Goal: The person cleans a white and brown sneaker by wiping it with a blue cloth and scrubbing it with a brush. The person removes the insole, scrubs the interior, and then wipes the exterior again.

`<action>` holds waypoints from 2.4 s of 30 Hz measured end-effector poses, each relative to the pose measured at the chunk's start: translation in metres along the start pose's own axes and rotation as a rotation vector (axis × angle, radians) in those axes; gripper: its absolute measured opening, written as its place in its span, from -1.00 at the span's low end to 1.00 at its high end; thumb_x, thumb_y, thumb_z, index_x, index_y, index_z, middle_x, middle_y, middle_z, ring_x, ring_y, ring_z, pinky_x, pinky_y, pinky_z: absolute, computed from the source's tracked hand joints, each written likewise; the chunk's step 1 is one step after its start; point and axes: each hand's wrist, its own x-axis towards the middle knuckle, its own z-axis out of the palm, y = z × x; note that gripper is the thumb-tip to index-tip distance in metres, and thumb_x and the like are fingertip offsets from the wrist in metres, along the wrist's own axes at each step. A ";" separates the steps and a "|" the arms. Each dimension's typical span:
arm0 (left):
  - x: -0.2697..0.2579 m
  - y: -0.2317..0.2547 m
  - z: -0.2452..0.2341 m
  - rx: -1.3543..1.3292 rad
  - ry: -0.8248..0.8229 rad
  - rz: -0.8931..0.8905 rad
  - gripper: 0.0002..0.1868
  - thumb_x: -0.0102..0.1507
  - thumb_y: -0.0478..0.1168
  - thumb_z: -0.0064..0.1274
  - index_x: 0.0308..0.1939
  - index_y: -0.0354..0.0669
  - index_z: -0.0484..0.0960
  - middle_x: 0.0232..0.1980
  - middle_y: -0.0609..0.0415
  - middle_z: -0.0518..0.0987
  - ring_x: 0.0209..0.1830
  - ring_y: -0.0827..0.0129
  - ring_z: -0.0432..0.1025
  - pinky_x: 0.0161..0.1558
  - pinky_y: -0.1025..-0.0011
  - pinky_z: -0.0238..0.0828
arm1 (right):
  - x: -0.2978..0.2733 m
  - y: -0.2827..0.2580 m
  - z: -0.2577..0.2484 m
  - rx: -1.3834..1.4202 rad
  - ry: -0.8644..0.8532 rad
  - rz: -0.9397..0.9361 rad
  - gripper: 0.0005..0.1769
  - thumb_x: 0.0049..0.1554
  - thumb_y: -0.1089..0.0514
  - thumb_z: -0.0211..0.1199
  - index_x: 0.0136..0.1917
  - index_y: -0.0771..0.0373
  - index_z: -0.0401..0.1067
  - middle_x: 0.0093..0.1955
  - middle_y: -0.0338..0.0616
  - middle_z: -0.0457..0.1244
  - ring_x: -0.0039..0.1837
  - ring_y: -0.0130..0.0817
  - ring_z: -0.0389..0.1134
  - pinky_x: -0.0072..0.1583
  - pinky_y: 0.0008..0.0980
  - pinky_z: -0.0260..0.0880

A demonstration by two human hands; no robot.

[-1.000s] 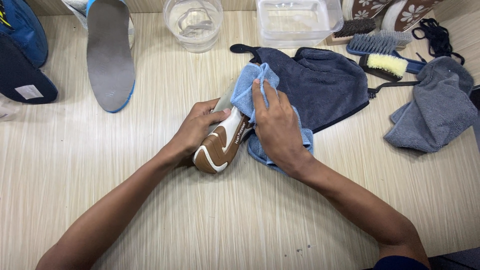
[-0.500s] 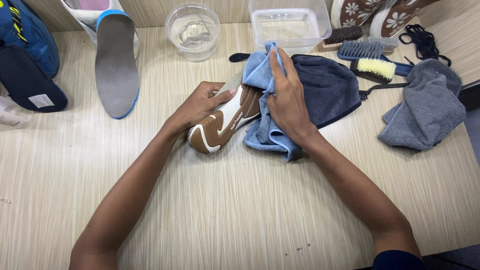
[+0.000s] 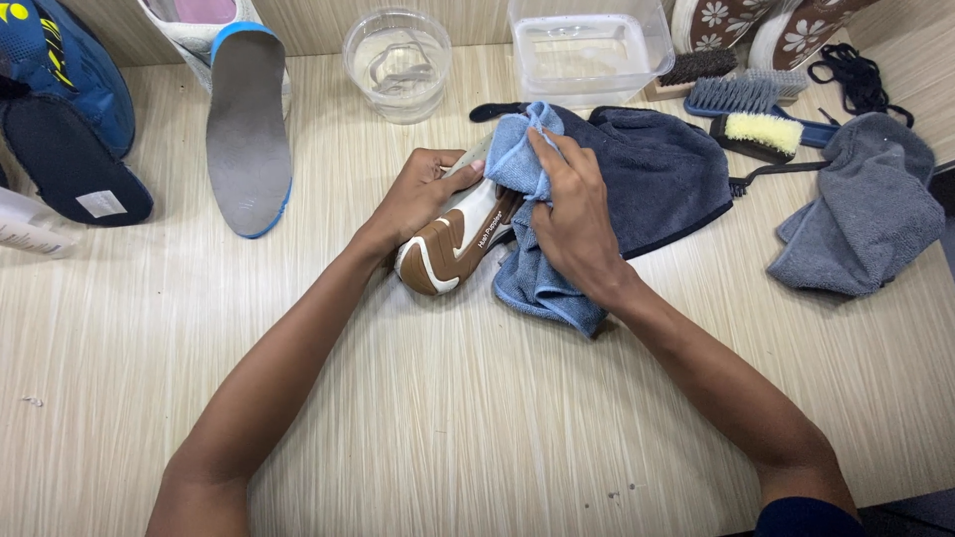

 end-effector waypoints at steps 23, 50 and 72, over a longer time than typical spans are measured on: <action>-0.006 0.027 0.015 -0.067 -0.011 0.096 -0.72 0.46 -0.18 0.02 -0.31 -0.19 0.65 -0.50 0.26 0.48 -0.48 0.62 0.34 -0.34 0.64 0.26 | -0.096 -0.075 0.068 -0.071 -0.205 -0.549 -0.44 0.22 0.42 0.00 0.49 0.47 0.26 0.49 0.40 0.16 0.50 0.44 0.18 0.43 0.29 0.23; -0.001 0.007 0.002 0.047 -0.010 -0.019 -0.75 0.46 -0.08 0.03 -0.19 -0.11 0.71 -0.52 0.23 0.57 -0.56 0.68 0.41 -0.47 0.69 0.37 | -0.094 -0.023 0.035 -0.285 -0.154 -0.514 -0.57 -0.04 0.06 0.25 0.11 0.18 0.55 0.05 0.11 0.36 0.01 0.08 0.44 -0.08 -0.15 0.56; -0.006 0.020 0.010 0.055 0.069 0.002 -0.81 0.40 -0.19 0.11 -0.27 -0.13 0.73 -0.60 0.36 0.44 -0.64 0.76 0.28 -0.55 0.77 0.18 | -0.017 0.019 0.020 -0.507 0.113 -0.171 -0.49 0.15 0.17 0.32 0.31 0.48 0.46 0.09 0.31 0.31 0.06 0.13 0.40 -0.08 -0.17 0.41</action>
